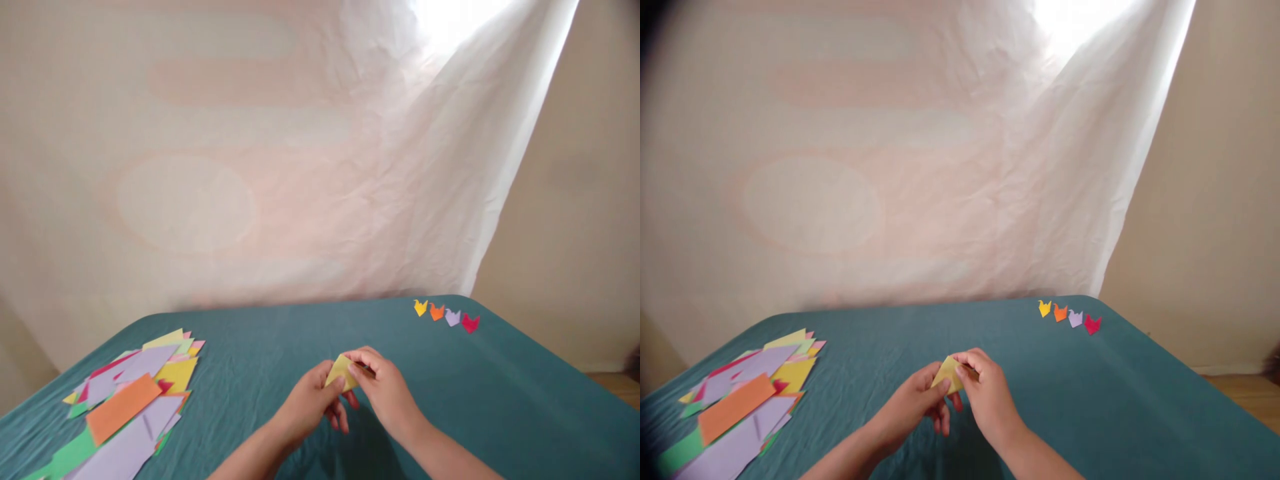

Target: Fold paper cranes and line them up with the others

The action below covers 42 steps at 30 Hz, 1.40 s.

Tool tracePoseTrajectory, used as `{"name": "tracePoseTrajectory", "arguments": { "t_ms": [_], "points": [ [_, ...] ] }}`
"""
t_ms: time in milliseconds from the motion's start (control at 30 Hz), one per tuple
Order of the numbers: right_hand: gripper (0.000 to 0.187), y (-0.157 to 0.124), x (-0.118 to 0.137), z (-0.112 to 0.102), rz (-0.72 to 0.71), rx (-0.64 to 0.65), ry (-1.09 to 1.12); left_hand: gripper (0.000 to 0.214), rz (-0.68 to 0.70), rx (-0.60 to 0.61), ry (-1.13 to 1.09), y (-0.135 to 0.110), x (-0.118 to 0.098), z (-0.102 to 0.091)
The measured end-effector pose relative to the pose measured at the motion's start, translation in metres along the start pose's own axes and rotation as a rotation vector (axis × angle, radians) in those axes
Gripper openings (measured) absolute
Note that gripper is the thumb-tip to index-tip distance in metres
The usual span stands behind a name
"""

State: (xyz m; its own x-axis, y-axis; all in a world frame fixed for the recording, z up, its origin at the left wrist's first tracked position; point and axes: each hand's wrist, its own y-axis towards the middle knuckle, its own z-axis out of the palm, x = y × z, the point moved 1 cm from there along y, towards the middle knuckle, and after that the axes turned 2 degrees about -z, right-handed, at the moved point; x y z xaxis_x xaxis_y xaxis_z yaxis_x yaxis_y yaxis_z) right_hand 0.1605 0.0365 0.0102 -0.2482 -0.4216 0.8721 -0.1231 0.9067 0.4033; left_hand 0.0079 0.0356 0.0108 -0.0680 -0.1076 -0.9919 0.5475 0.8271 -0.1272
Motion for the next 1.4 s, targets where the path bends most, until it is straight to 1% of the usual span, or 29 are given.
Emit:
{"name": "tracePoseTrajectory", "arguments": {
  "t_ms": [100,167,233,433,500,567,700,767,867,1067,1267,1400],
  "points": [
    [0.022,-0.001,-0.010,0.006,-0.078,-0.032,-0.027,0.035,0.029,-0.069,-0.001,0.004,0.013,-0.003],
    [0.025,-0.005,-0.015,0.010,-0.108,-0.027,-0.051,0.036,0.051,-0.115,0.029,0.005,0.023,-0.004],
    [0.026,-0.008,-0.019,0.012,-0.120,-0.019,-0.069,0.035,0.070,-0.151,0.061,0.005,0.029,-0.003],
    [0.027,-0.011,-0.017,0.011,-0.126,-0.011,-0.085,0.037,0.096,-0.221,0.079,0.002,0.026,0.002],
    [0.026,-0.013,-0.016,0.011,-0.131,-0.019,-0.088,0.036,0.090,-0.226,0.056,0.002,0.026,0.003],
    [0.025,-0.014,-0.016,0.010,-0.137,-0.056,-0.088,0.037,0.072,-0.223,0.025,0.002,0.028,0.004],
    [0.012,-0.014,-0.016,0.007,-0.143,-0.139,-0.093,0.038,0.025,-0.198,-0.067,0.003,0.028,0.004],
    [0.009,-0.014,-0.016,0.005,-0.132,-0.157,-0.100,0.041,0.017,-0.187,-0.109,0.003,0.026,0.003],
    [0.009,-0.013,-0.014,0.002,-0.108,-0.167,-0.114,0.044,0.029,-0.188,-0.147,0.001,0.024,0.002],
    [0.011,-0.012,-0.014,0.001,-0.053,-0.160,-0.134,0.044,0.028,-0.202,-0.202,-0.001,0.024,0.000],
    [0.016,-0.009,-0.014,-0.005,0.101,-0.111,-0.098,0.044,0.040,-0.214,-0.208,0.000,0.023,-0.001],
    [0.018,-0.008,-0.009,-0.007,0.082,-0.051,-0.076,0.044,0.038,-0.204,-0.166,0.001,0.025,-0.002]
  ]
}}
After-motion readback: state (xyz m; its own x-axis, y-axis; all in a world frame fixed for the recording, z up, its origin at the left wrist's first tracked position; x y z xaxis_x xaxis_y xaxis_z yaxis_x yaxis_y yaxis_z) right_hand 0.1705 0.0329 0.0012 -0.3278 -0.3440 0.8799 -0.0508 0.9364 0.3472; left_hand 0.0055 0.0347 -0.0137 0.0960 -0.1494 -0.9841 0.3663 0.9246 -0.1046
